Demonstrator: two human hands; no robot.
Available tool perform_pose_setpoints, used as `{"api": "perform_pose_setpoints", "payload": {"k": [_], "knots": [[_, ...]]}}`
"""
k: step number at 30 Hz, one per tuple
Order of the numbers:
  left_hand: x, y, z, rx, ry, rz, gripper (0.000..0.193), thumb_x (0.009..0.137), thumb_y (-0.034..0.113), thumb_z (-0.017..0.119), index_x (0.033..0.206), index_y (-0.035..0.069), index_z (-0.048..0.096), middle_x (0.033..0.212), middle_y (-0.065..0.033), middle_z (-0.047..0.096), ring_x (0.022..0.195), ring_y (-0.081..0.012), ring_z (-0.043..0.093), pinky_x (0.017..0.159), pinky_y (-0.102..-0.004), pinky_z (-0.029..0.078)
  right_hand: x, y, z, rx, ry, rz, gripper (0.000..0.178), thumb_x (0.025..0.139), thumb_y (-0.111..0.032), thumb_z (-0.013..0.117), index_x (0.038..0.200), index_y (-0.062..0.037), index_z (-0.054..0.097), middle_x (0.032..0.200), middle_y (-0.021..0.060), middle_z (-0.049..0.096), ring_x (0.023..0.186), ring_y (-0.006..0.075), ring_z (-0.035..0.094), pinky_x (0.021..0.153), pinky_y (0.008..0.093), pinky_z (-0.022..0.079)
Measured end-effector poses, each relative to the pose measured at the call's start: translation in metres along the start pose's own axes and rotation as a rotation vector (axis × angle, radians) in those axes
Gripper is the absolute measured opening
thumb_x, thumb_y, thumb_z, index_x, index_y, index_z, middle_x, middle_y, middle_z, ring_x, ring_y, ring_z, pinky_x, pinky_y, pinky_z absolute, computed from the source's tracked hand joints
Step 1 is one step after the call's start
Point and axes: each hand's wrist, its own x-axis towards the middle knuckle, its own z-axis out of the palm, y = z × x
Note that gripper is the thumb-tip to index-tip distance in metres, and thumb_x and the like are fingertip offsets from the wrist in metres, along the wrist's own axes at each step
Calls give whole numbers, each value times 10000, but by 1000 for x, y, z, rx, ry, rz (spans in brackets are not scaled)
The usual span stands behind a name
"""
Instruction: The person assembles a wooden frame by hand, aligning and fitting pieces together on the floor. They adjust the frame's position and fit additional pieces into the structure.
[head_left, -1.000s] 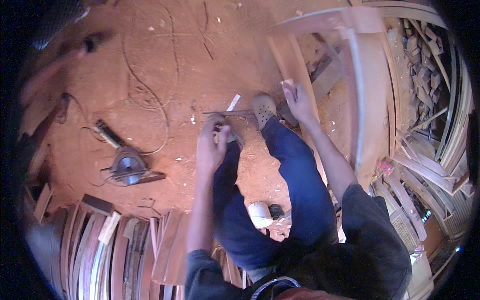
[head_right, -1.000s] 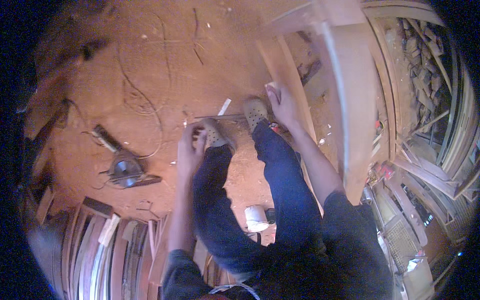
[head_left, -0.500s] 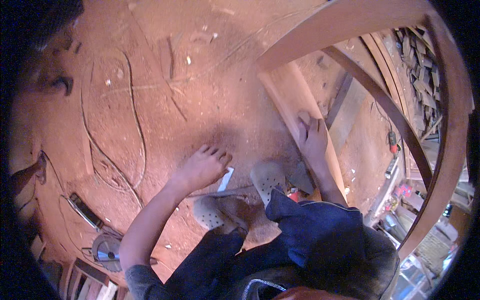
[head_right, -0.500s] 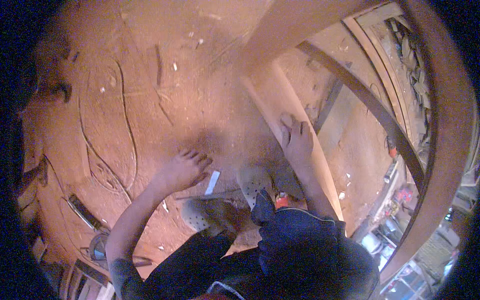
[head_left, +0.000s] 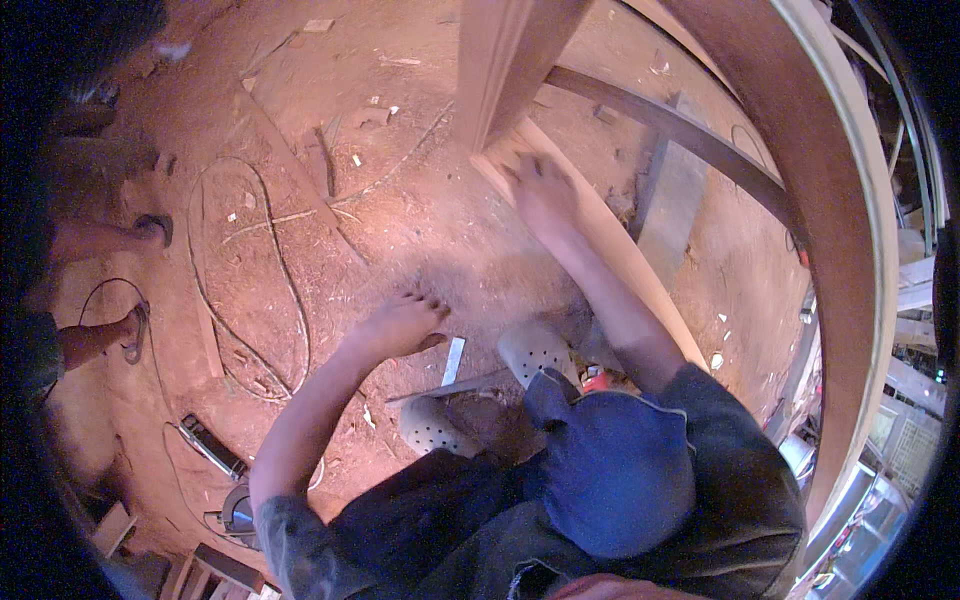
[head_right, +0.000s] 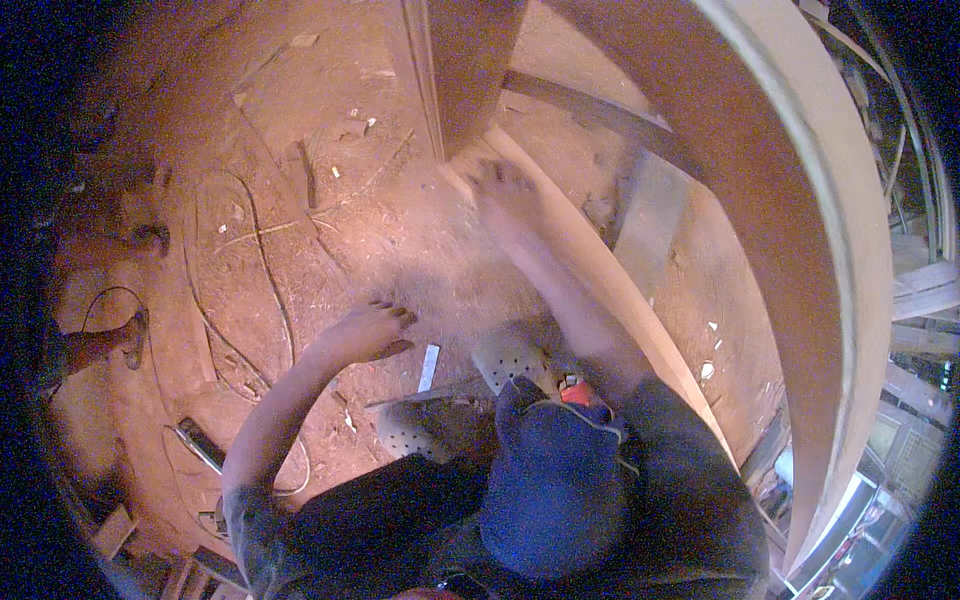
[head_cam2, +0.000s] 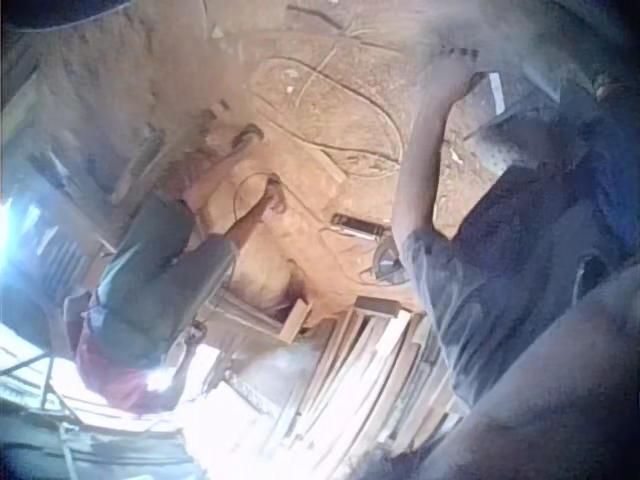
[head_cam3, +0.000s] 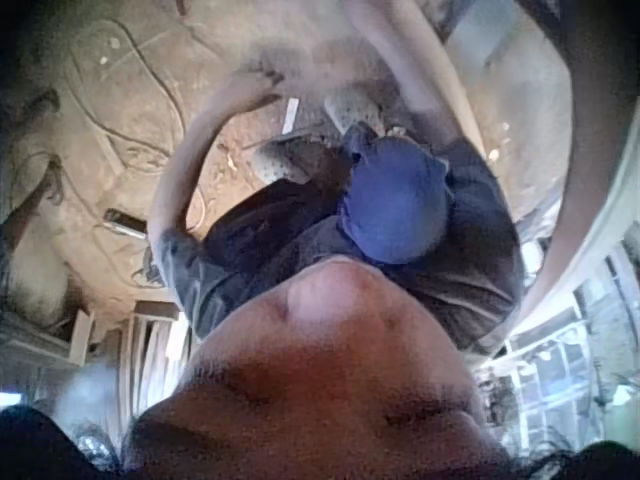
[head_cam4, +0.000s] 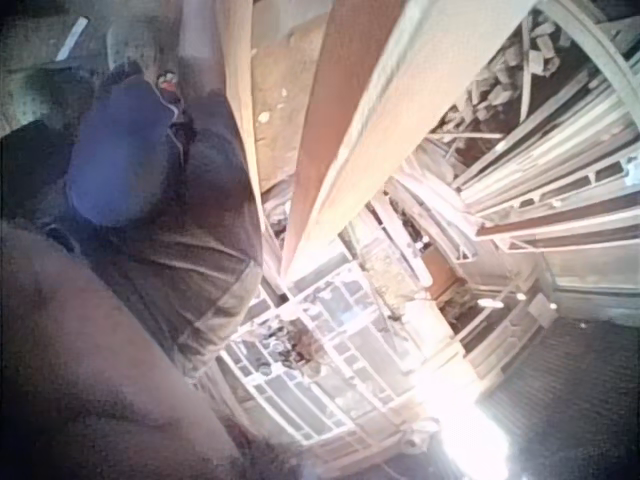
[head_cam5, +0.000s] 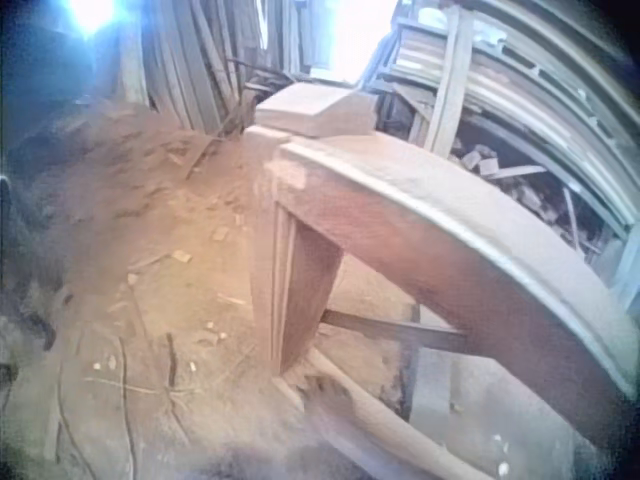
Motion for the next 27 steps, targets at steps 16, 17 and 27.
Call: {"api": "perform_pose_setpoints", "payload": {"k": [16,17,27], "knots": [[21,23,5,-36,242,144,446,926,368,594,1222,35,580,1151,-189,635,1093,-374,605,985,-467,448,-3,3,-7,3,93,-136,370,958,-315,560,1227,-60,561,1094,182,606,1029,371,604,840,489,500],[15,21,10,-66,246,118,454,930,380,587,1230,41,580,1163,-179,633,1102,-370,601,984,-466,449,-25,12,-6,-17,93,-120,364,961,-311,553,1226,-60,562,1086,182,609,1027,371,602,841,485,500],[10,24,15,-119,215,25,481,935,406,577,1260,51,576,1239,-177,602,1152,-367,570,1019,-486,418,-14,8,5,-87,171,-170,373,944,-312,571,1173,-19,598,1069,159,616,1041,337,579,858,472,471]]}}
